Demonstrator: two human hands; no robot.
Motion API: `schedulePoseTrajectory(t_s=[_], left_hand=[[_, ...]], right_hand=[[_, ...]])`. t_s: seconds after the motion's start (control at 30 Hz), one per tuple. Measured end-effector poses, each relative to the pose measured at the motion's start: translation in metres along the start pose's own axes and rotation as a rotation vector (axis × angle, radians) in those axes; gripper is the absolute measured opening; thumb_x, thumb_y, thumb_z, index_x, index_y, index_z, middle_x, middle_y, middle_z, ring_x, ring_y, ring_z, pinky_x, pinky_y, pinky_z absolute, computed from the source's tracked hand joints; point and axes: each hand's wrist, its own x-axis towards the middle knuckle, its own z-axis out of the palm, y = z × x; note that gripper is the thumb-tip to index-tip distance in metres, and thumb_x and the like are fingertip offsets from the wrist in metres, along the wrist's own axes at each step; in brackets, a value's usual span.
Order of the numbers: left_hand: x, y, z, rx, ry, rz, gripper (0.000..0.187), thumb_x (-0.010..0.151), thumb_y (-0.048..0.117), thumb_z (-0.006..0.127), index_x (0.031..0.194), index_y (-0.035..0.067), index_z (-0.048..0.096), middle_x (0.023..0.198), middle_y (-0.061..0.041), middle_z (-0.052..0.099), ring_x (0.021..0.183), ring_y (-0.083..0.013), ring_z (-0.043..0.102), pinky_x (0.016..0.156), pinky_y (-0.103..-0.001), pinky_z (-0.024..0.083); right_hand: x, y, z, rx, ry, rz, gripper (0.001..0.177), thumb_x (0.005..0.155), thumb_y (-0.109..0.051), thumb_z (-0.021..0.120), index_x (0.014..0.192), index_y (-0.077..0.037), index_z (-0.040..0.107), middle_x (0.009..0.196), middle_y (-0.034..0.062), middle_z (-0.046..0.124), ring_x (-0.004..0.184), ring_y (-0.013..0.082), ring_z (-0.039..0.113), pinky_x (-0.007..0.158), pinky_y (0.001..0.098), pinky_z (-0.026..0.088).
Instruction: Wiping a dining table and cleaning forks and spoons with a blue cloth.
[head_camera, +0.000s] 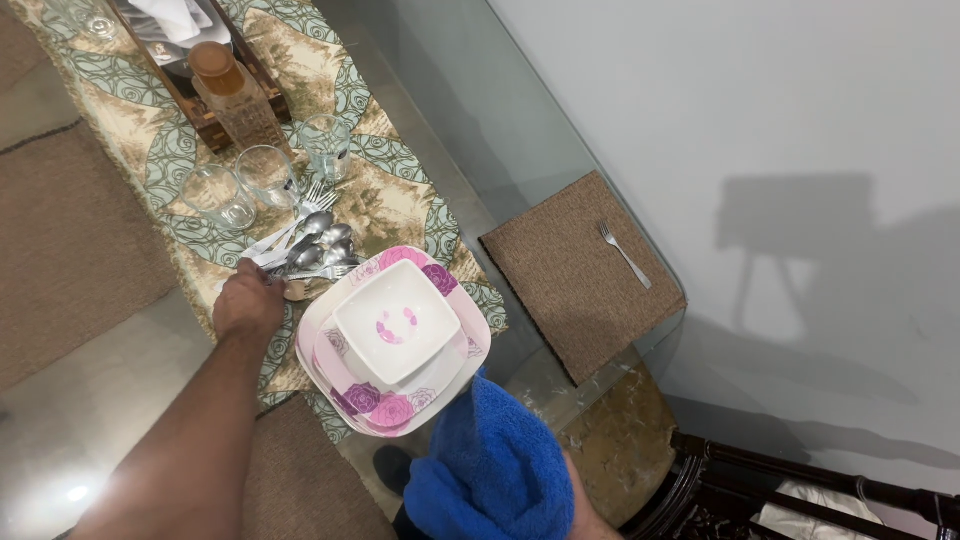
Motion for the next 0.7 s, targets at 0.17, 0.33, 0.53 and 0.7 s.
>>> schedulePoseTrajectory(t_s=[0.17, 0.33, 0.53, 0.7], left_hand=[[0.005, -0.007, 0.006, 0.117, 0.025, 0.082, 0.032, 0.099, 0.017, 0.065, 0.131, 0.016, 0.063, 0.120, -0.018, 0.070, 0.110, -0.0363, 0.069, 0.090, -0.049, 0.056], [-0.003, -0.007, 0.003, 0.246, 0.072, 0.213, 0.023, 0.101, 0.015, 0.062, 0.123, 0.015, 0.070, 0.124, -0.018, 0.066, 0.108, -0.0350, 0.068, 0.089, -0.047, 0.058], [0.026, -0.027, 0.028, 0.422, 0.081, 0.313, 0.023, 0.097, 0.020, 0.067, 0.117, 0.011, 0.072, 0.125, -0.016, 0.065, 0.109, -0.0307, 0.067, 0.088, -0.042, 0.061], [0.006, -0.027, -0.004, 0.309, 0.043, 0.272, 0.020, 0.098, 0.020, 0.066, 0.114, 0.010, 0.073, 0.117, -0.015, 0.071, 0.106, -0.0316, 0.068, 0.089, -0.045, 0.059]], right_hand=[[-0.004, -0.004, 0.011, 0.037, 0.056, 0.016, 0.061, 0.088, -0.021, 0.065, 0.147, -0.015, 0.052, 0.141, 0.0192, 0.062, 0.125, 0.0326, 0.066, 0.109, 0.0495, 0.054], [-0.013, -0.021, 0.044, -0.133, -0.091, -0.067, 0.056, 0.094, -0.026, 0.069, 0.142, -0.002, 0.054, 0.138, 0.0252, 0.062, 0.121, 0.0369, 0.064, 0.107, 0.0529, 0.053], [-0.015, -0.036, 0.065, 0.100, -0.054, 0.058, 0.063, 0.091, -0.043, 0.060, 0.142, -0.006, 0.055, 0.140, 0.0219, 0.062, 0.123, 0.0367, 0.064, 0.108, 0.0533, 0.052], [-0.028, -0.048, 0.097, 0.302, -0.034, 0.180, 0.071, 0.089, -0.056, 0.053, 0.142, -0.009, 0.056, 0.142, 0.0192, 0.063, 0.124, 0.0365, 0.064, 0.109, 0.0537, 0.051]])
